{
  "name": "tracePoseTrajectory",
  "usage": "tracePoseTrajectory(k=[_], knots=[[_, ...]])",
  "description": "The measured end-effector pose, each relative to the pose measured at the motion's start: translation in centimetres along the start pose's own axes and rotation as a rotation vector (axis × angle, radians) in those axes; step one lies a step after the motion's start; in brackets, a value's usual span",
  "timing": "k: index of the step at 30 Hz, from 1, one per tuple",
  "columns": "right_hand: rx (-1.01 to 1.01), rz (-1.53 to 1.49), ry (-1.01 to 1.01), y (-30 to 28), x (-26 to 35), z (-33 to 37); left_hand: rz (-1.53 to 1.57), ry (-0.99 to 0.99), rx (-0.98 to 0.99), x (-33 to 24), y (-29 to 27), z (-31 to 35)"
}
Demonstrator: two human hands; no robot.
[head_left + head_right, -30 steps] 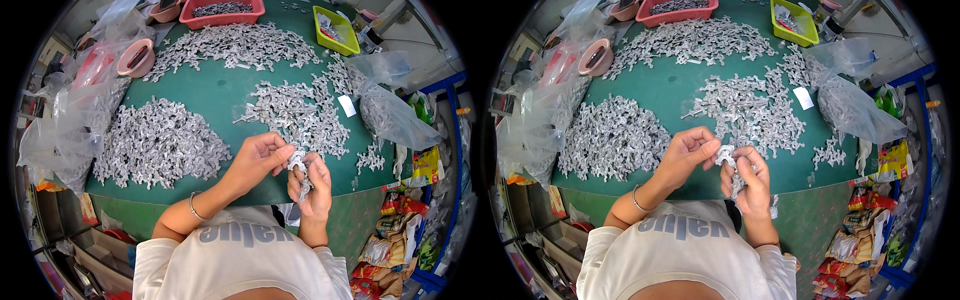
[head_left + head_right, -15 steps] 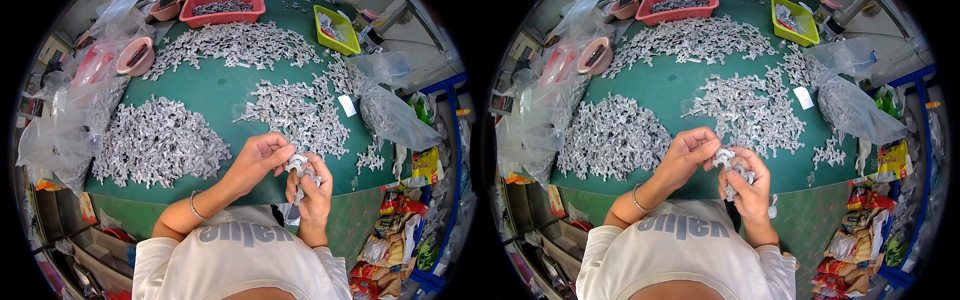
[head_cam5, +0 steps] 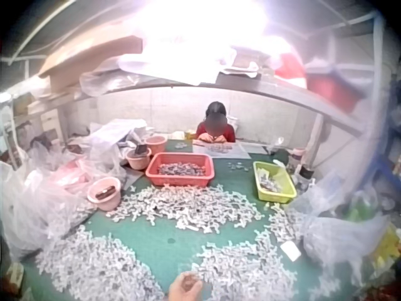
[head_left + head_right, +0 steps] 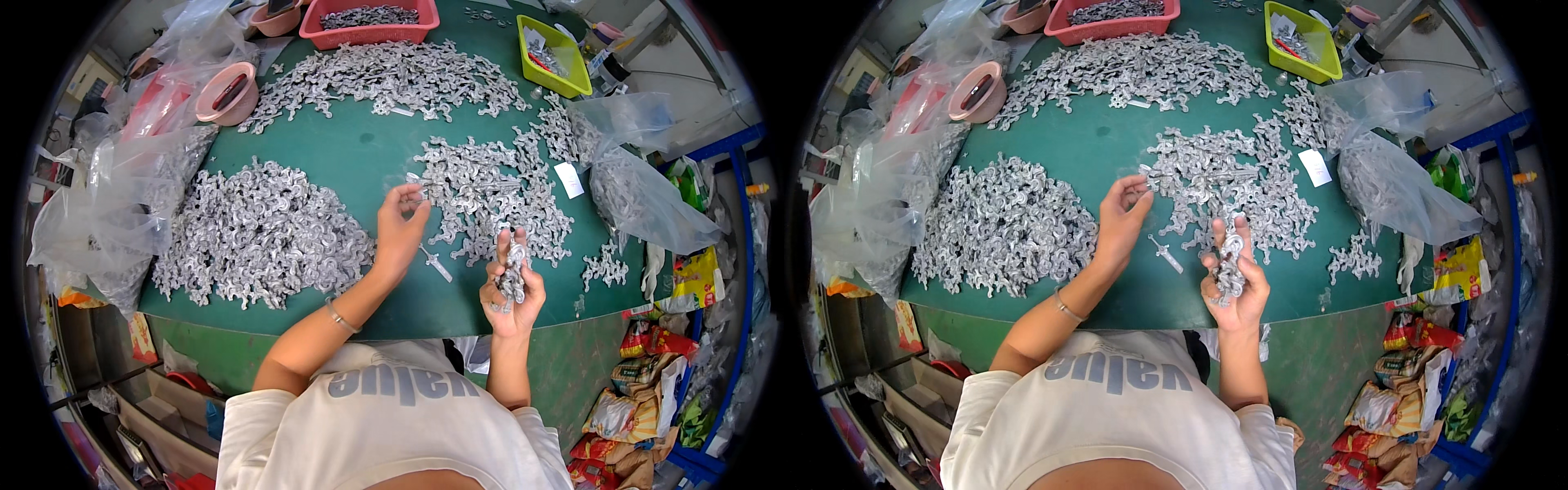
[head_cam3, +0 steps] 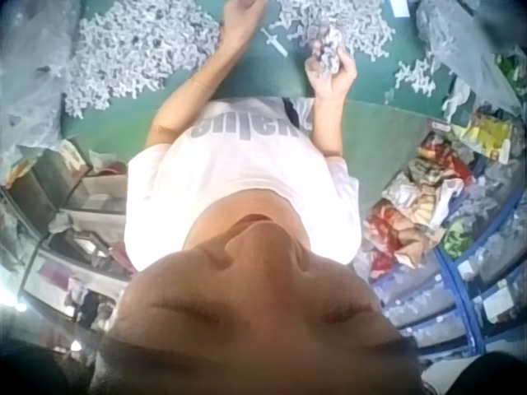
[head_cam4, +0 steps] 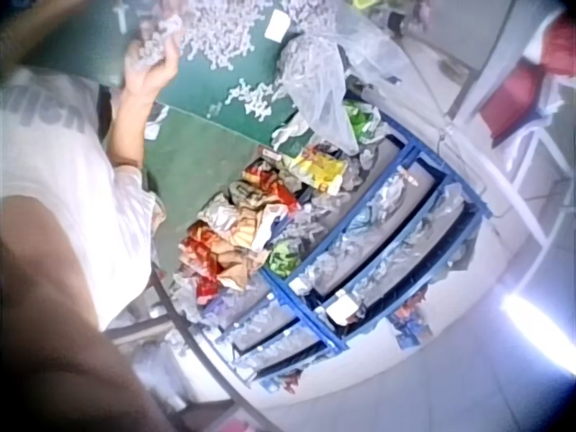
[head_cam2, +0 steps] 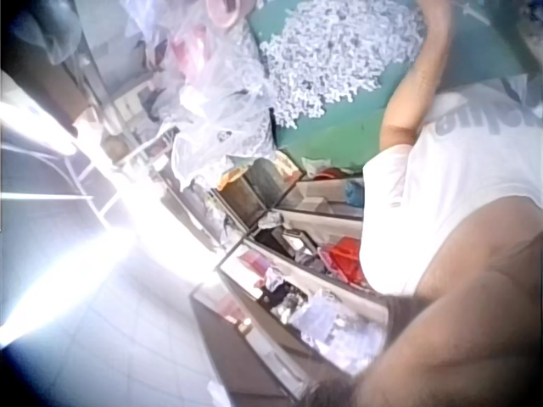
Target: The person sits at a green workbench and assembles small, white, plastic components by hand. They pick up individual pieces from a large pile, fit them together, and place the finished assemblies into a pink basket. The workspace is cluttered with plastic bags and other supplies.
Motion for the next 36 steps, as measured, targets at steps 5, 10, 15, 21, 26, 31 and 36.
tracePoseTrajectory(k=[5, 10, 15, 21, 26, 31, 36], knots=[[0.031, -0.002, -0.007, -0.9, 0.4, -0.1, -0.775, 0.536, 0.008, -3.2, 4.1, -1.2], [-0.026, 0.068, -0.027, -1.4, 0.8, -0.1, -0.823, 0.565, 0.052, -3.2, 4.7, -2.1], [-0.235, 0.649, -0.117, -2.6, 1.8, -0.3, -0.499, 0.535, 0.116, -6.2, 4.2, -0.5], [-0.306, 0.692, -0.143, -1.4, 0.9, -0.4, -0.113, 0.391, 0.301, -9.2, 5.0, 4.2], [-0.214, 0.783, -0.120, 1.0, 0.1, -0.3, -0.018, 0.319, 0.356, -10.1, 5.2, 5.9], [-0.246, 0.844, -0.259, 2.7, 0.9, 0.5, 0.016, 0.267, 0.440, -11.5, 5.5, 6.7], [-0.139, 0.865, -0.307, 4.2, 1.1, 0.8, 0.175, 0.194, 0.515, -10.7, 5.3, 7.1]])
Point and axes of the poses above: each hand's wrist, its own z-axis away from the middle knuckle, its own y-axis out of the palm, x = y × z, the point moved 10 cm from there along -z, towards the middle knuckle, and after that the axes turned 4 degrees about z, right-handed, at the moved point
